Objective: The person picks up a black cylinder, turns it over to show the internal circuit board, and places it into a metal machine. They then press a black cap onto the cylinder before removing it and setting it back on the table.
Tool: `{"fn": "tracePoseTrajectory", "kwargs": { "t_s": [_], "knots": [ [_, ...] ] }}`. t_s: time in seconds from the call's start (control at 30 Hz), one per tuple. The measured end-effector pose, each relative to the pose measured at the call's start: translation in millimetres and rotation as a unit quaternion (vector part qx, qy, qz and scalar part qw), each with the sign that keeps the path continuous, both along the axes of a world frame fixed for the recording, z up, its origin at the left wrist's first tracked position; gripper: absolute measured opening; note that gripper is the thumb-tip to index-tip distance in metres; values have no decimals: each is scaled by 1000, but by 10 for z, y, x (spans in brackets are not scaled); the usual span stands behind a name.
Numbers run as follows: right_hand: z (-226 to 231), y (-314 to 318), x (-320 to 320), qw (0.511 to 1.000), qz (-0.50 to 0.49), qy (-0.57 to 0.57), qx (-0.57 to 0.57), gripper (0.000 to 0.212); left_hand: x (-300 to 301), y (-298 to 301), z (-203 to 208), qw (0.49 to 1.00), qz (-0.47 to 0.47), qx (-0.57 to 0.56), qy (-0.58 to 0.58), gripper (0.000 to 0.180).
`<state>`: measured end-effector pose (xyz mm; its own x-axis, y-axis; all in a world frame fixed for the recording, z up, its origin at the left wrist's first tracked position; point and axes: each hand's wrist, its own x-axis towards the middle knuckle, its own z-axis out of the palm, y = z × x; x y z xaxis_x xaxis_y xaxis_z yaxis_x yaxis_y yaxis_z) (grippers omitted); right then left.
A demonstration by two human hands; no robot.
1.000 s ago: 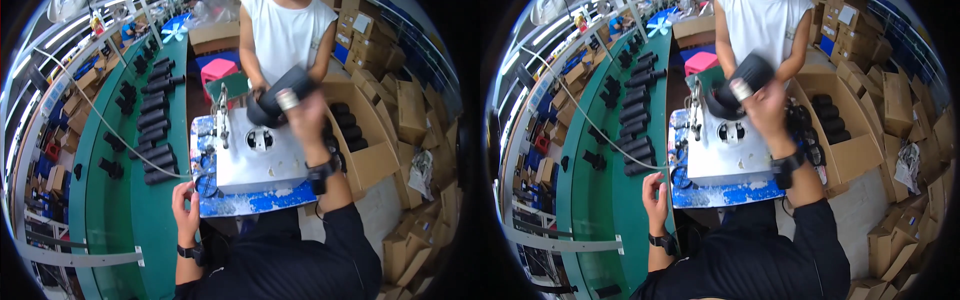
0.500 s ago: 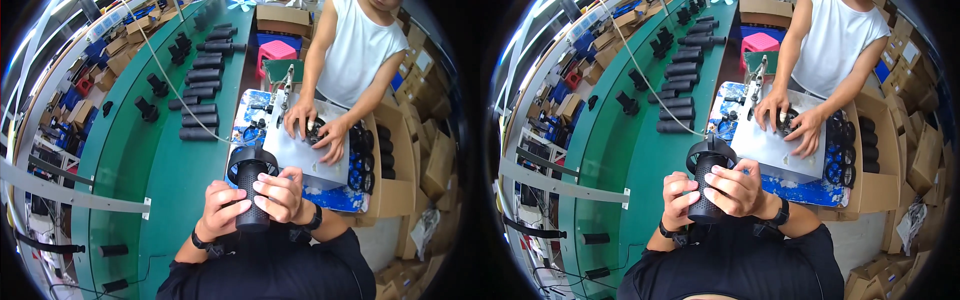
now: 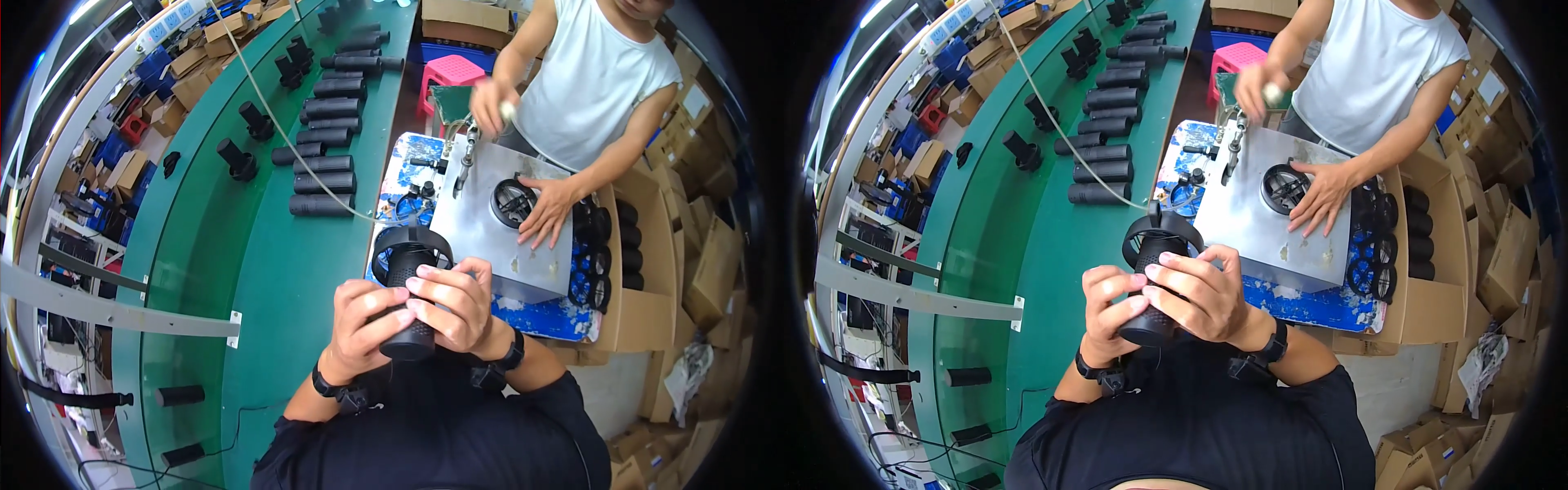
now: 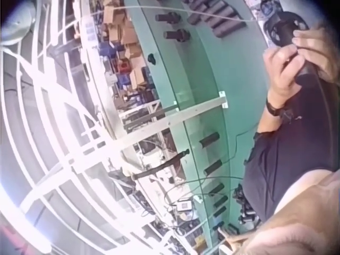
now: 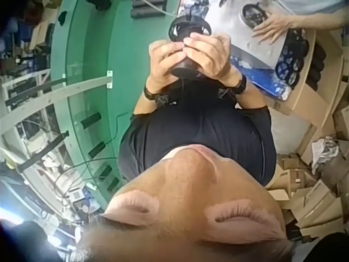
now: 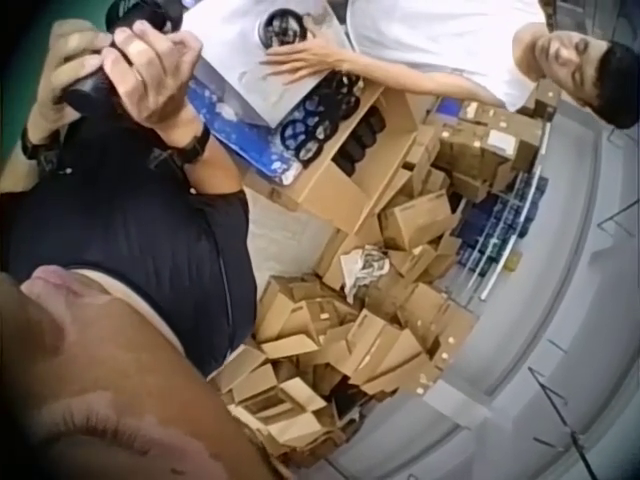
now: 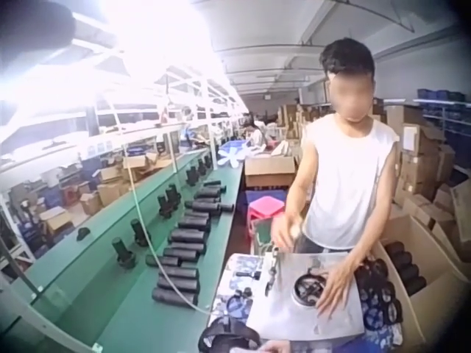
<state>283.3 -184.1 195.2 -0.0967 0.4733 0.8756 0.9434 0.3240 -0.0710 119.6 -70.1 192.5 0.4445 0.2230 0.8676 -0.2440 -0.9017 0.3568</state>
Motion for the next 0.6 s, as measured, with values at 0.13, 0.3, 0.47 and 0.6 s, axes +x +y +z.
{"fn": "tracePoseTrajectory", "kwargs": {
  "t_s": [0.13, 0.3, 0.47, 0.6],
  "knots": [
    [-202, -37, 23, 999, 24, 24, 27, 23, -18, -19, -57, 999, -38, 28, 14, 43],
    [-278, -68, 77, 996, 43, 37, 75, 19, -14, -25, -55, 995, -64, 75, 30, 40],
    [-344, -89, 104, 991, 62, 57, 101, 16, 32, -53, 3, 990, -76, 111, 35, 41],
    [-514, -38, 76, 980, 76, 98, 154, 13, 61, -117, 24, 989, -82, 122, 26, 41]
  ]
}}
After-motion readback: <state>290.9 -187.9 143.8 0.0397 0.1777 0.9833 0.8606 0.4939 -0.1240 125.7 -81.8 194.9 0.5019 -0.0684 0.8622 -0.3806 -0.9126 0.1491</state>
